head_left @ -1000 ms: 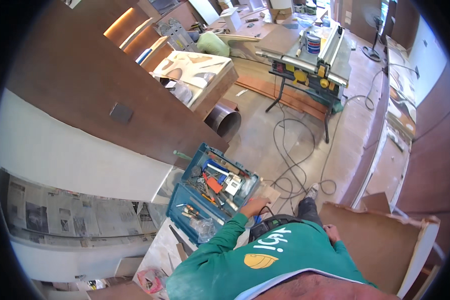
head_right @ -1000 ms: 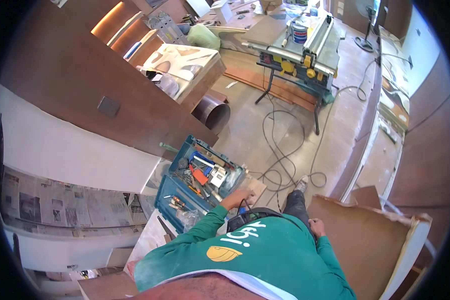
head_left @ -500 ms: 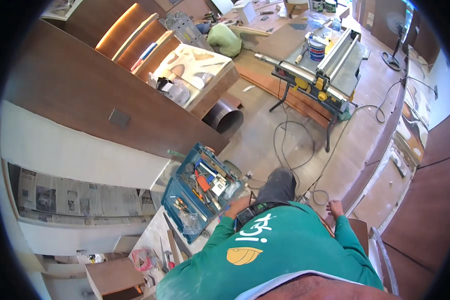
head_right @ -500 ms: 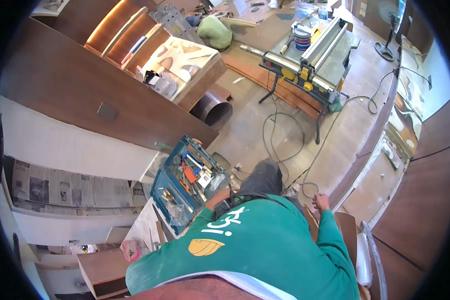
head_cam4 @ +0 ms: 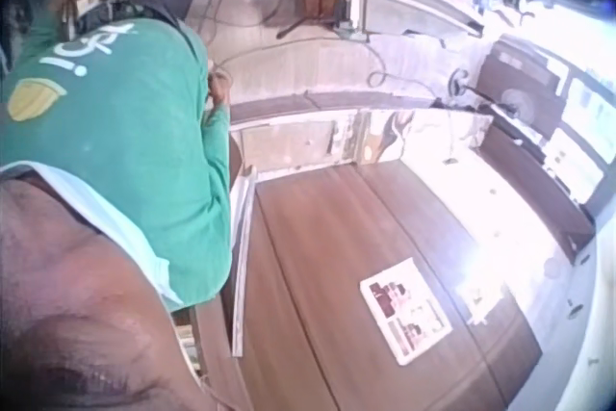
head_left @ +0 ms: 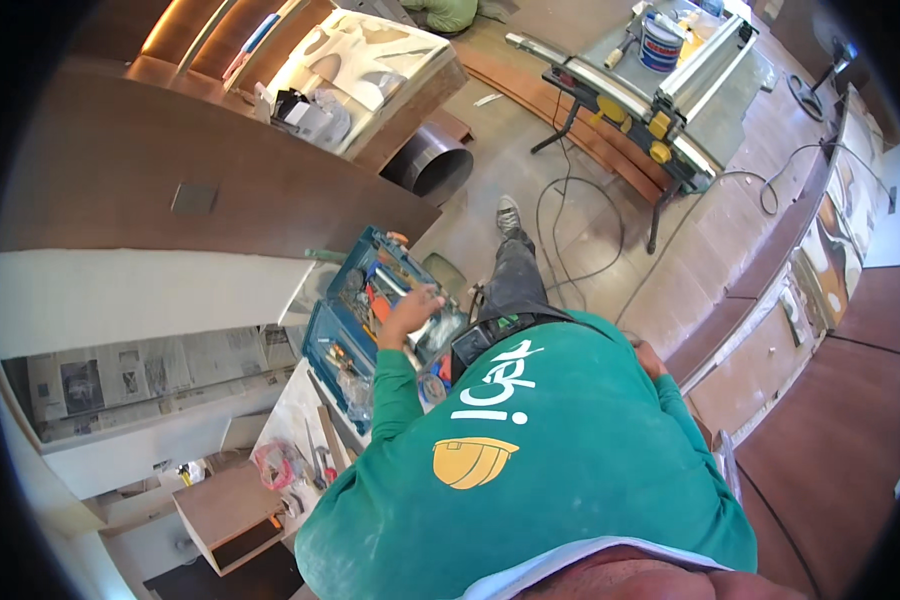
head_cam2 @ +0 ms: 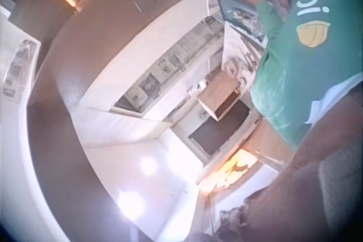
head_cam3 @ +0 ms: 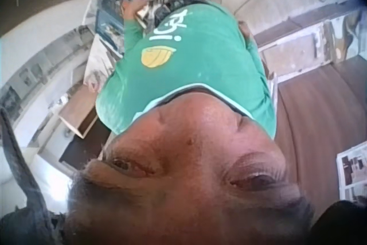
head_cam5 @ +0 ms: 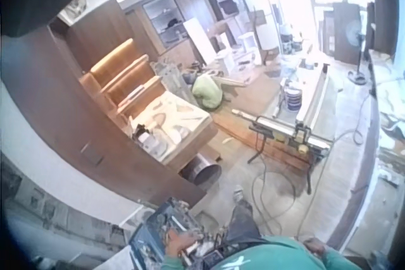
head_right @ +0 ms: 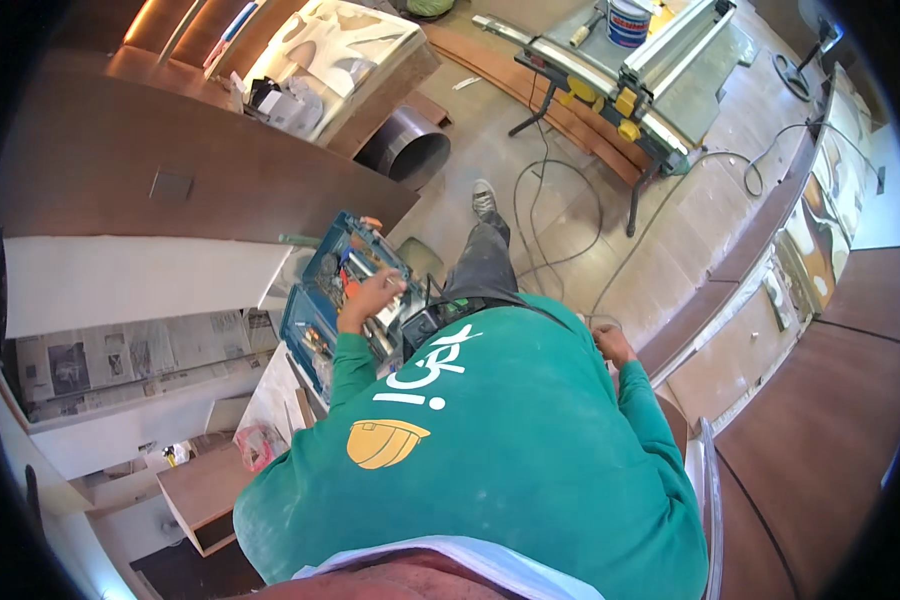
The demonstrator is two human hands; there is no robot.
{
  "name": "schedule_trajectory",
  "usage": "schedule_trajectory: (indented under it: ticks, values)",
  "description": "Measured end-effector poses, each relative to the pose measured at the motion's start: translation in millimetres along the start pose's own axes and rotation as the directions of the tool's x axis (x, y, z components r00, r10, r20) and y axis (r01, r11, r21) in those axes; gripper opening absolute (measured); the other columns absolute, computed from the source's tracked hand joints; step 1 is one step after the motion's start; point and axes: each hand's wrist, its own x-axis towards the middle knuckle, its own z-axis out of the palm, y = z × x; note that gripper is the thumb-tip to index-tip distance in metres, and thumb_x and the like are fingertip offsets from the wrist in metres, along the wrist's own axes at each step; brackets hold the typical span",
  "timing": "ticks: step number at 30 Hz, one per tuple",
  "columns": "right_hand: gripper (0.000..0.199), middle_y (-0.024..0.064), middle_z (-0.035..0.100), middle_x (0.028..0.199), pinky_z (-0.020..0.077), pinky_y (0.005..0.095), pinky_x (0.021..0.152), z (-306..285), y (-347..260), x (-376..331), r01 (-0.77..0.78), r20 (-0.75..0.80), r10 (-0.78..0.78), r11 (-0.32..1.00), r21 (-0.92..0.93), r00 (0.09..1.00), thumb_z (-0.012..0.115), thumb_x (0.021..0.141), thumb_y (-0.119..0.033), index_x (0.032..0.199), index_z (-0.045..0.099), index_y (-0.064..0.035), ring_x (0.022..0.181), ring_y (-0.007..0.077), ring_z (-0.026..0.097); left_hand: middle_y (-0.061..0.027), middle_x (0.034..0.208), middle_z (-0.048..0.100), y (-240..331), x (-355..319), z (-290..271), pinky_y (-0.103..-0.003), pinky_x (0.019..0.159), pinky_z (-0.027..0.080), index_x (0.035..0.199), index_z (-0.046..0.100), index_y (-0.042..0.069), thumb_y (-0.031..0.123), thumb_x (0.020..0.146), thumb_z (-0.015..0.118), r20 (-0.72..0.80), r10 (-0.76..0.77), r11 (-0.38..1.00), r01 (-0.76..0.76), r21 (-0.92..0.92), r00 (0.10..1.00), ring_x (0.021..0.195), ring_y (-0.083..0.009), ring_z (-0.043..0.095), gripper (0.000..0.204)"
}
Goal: The person assembles a wooden cabinet by aligning wooden panels, manually inserting screws, and then driving them into the wood with a power drill.
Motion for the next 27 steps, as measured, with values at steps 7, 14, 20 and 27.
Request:
schedule_trajectory:
  ticks: [7,14,20,27]
  values:
    - [0.049,0.0150,0.075,0.105,0.0552,0.0360,0.085,21,-250,79,0.271,0.078,-0.262,0.952,-0.144,0.962,0.064,0.099,-0.032,0.132,0.067,0.0041,0.094,0.0220,0.069,-0.0147,0.099,0.071,159,133,-159,-0.038,0.083,0.053,0.137,0.060,0.004,0.029,0.099,0.070,-0.213,0.303,0.952,-0.307,0.013,0.929,0.090,-0.0247,0.068,0.046]
    - [0.053,0.0272,0.073,0.111,0.0543,0.0426,0.093,22,-413,148,0.284,0.022,-0.317,0.814,-0.507,0.948,0.066,0.099,-0.036,0.132,0.065,0.0045,0.105,0.0381,0.071,-0.0061,0.098,0.072,246,223,-323,-0.034,0.087,0.052,0.119,0.066,0.002,0.017,0.099,0.071,-0.662,0.561,0.821,-0.441,0.364,0.497,0.094,-0.0207,0.065,0.025]
    - [0.047,0.0278,0.072,0.115,0.0542,0.0455,0.094,44,-560,156,0.341,0.062,-0.363,0.786,-0.516,0.930,0.064,0.100,-0.033,0.130,0.065,0.0032,0.108,0.0400,0.070,-0.0178,0.103,0.064,233,169,-467,-0.034,0.077,0.054,0.126,0.051,-0.006,0.019,0.100,0.073,-0.572,0.491,0.649,-0.161,0.743,-0.657,0.080,-0.0209,0.061,0.042]
    - [0.040,0.0252,0.072,0.111,0.0536,0.0482,0.093,56,-669,205,0.559,0.245,-0.511,0.667,-0.492,0.824,0.063,0.100,-0.030,0.125,0.066,0.0016,0.105,0.0434,0.068,-0.0156,0.128,0.048,233,145,-523,-0.046,0.098,0.048,0.132,0.053,0.001,0.037,0.090,0.084,-0.468,0.642,0.766,0.535,0.357,-0.607,0.116,-0.0266,0.051,0.064]
